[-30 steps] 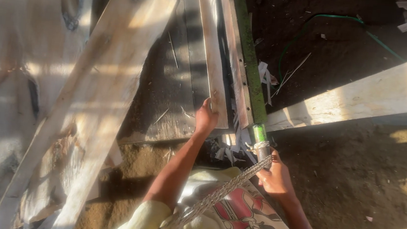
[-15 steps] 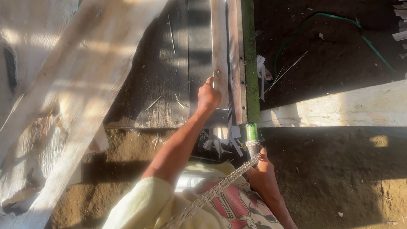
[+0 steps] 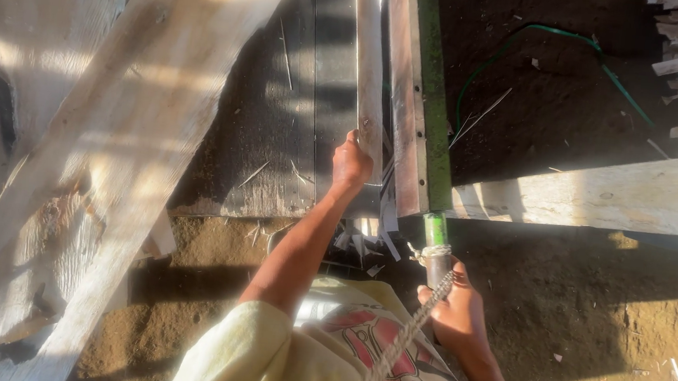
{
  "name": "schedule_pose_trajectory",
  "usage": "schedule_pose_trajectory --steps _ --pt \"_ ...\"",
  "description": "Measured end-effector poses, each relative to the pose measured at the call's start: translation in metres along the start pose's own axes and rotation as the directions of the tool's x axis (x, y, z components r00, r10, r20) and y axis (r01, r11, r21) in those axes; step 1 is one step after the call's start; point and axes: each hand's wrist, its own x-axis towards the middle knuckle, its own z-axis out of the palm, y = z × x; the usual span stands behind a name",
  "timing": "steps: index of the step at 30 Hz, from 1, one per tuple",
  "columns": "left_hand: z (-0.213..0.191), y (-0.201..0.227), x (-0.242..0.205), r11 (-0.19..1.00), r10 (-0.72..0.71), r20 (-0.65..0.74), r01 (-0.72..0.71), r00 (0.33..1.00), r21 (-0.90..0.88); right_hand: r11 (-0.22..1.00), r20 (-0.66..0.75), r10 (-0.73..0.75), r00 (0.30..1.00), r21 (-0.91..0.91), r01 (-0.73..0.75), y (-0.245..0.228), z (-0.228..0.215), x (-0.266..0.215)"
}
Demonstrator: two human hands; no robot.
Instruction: Picking up thin wood veneer sheets and feeding them into a machine.
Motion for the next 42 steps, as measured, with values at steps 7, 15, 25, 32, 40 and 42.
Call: schedule_pose_trajectory --steps 7,15,25,32,40,42 --pt "0.025 -0.018 0.009 0.997 0.079 -0.078 -0.080 0.994 -0.010 0.997 -0.070 -0.018 0.997 0.068 0.023 0.086 0.082 0.063" --pt "0.021 -0.008 0.001 0.994 0.105 -0.082 -0.101 0.991 0.051 0.975 -0.008 0.068 0.998 0.214 -0.065 0.066 0.074 0.055" --pt "0.035 -0.023 0.022 0.984 0.152 -0.062 -0.145 0.986 0.104 0.971 0.039 0.035 0.999 0.236 -0.043 0.054 0.049 0.042" --pt "0.034 -0.016 0.034 0.988 0.068 -0.019 -0.065 0.997 0.142 0.975 0.012 0.184 0.983 0.124 -0.185 0.010 0.033 0.019" --pt "0.034 -0.017 0.041 0.982 0.103 0.005 -0.102 0.995 0.161 0.999 -0.104 -0.019 0.994 -0.051 0.014 0.025 0.037 0.028" --pt "0.041 -0.022 0.044 0.973 0.129 0.005 -0.128 0.992 0.190 0.998 -0.097 0.023 0.995 -0.062 -0.029 0.018 0.036 0.027"
